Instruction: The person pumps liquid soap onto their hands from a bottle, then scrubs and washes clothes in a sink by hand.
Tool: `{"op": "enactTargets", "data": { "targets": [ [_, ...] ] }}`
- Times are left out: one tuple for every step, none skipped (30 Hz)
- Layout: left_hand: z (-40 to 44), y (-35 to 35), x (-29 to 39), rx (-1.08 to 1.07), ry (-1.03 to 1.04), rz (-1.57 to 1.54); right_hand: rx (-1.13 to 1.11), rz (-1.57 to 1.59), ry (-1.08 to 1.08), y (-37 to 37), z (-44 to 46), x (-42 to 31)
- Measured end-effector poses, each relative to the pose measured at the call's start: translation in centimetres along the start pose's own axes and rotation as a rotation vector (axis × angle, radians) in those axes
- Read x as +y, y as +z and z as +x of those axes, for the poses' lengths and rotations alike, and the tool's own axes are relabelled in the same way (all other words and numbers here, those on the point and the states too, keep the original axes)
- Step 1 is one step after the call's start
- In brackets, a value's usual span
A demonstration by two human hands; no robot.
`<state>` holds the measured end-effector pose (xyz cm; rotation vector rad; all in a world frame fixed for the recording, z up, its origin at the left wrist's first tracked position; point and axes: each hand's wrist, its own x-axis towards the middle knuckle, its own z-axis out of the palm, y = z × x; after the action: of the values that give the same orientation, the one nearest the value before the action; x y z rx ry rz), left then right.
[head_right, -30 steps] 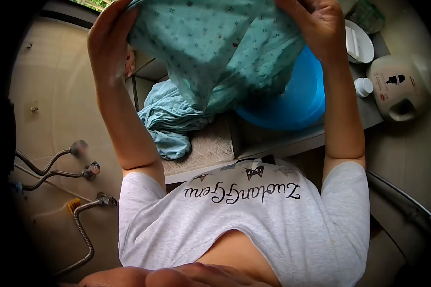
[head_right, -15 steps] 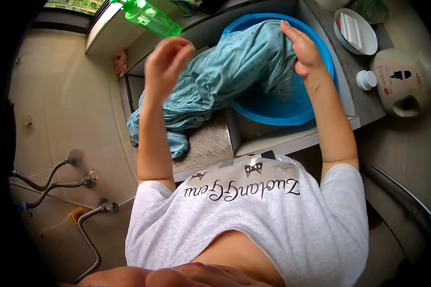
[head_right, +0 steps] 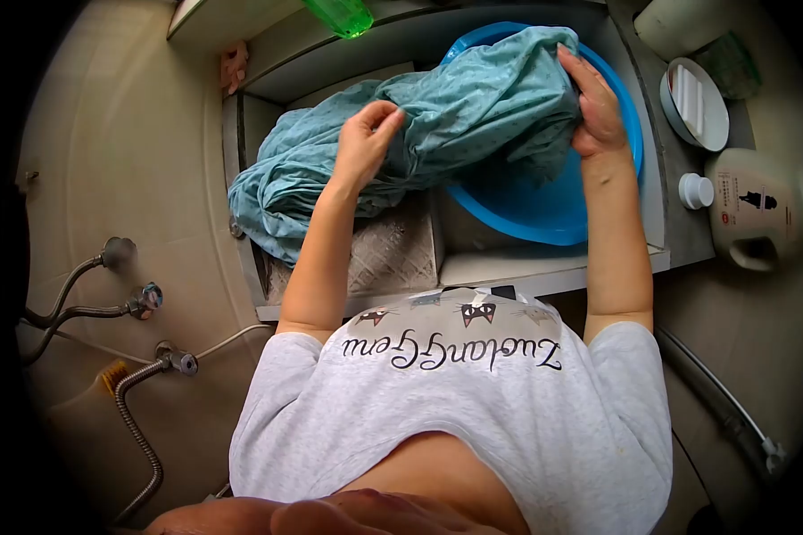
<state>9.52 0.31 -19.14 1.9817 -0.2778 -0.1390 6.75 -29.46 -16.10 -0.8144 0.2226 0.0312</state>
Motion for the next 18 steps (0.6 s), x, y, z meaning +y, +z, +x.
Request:
{"op": "enactTargets", "data": {
  "targets": [
    [0.4, -0.6, -0.2, 0.036, -0.142, -0.254, -0.006, -0.005, -0.006, -0.1, 0.0, -0.4],
    [1.3, -1.3, -1.6, 0.117, -0.079, -0.508, 0.040, 0.010, 0.060, -0.2, -0.1, -1.2],
    [1.3, -2.6, 0.7, 0.187, -0.140, -0.644, 0.037, 0.011, 0.064, -0.9, 0.1, -1.2],
    [1.7, -3.3, 1.2, 0.200, -0.095, -0.622, 0.047, 0.020, 0.095, -1.7, 0.5, -1.1],
    [2.1, -3.8, 1.3, 0.213, -0.051, -0.599, 0.058, 0.029, 0.127, -2.3, 0.9, -1.0],
    [2.2, -4.2, 1.3, 0.169, -0.062, -0.565, -0.005, 0.072, 0.196, -2.1, 1.1, -1.0],
    [2.4, -4.2, 1.3, 0.173, -0.061, -0.563, -0.008, 0.073, 0.198, -1.9, 1.2, -1.0],
    [2.6, -4.2, 1.3, 0.162, -0.143, -0.591, -0.033, 0.093, 0.217, -1.6, 1.2, -1.2],
    [2.8, -4.1, 1.3, 0.149, -0.224, -0.618, -0.057, 0.115, 0.235, -1.1, 1.3, -1.5],
    [2.8, -4.5, 0.7, 0.100, -0.278, -0.572, -0.056, 0.118, 0.233, -0.6, 1.5, -1.7],
    [2.8, -5.1, 0.2, 0.096, -0.279, -0.570, -0.074, 0.100, 0.255, -0.2, 1.6, -2.0],
    [2.6, -5.7, 0.3, -0.169, -0.363, -0.421, -0.089, 0.082, 0.277, -0.1, 1.8, -2.1],
    [2.3, -6.0, 0.5, -0.431, -0.440, -0.265, -0.084, 0.084, 0.275, -0.2, 2.0, -2.1],
    [1.9, -6.4, 0.8, -0.639, -0.367, -0.326, -0.062, 0.063, 0.277, -0.3, 2.3, -2.2],
    [1.9, -6.3, 0.5, -0.675, -0.385, -0.410, -0.041, 0.042, 0.280, -0.3, 2.7, -2.2],
    [1.6, -6.5, 0.3, -0.593, -0.345, -0.512, -0.052, 0.055, 0.282, -0.5, 2.9, -2.1],
    [1.2, -6.8, 0.2, -0.506, -0.305, -0.612, -0.055, 0.055, 0.282, -0.6, 3.1, -1.8],
    [1.0, -6.7, 0.3, -0.499, -0.302, -0.613, -0.072, 0.088, 0.304, -0.6, 3.2, -1.5]
  ]
}}
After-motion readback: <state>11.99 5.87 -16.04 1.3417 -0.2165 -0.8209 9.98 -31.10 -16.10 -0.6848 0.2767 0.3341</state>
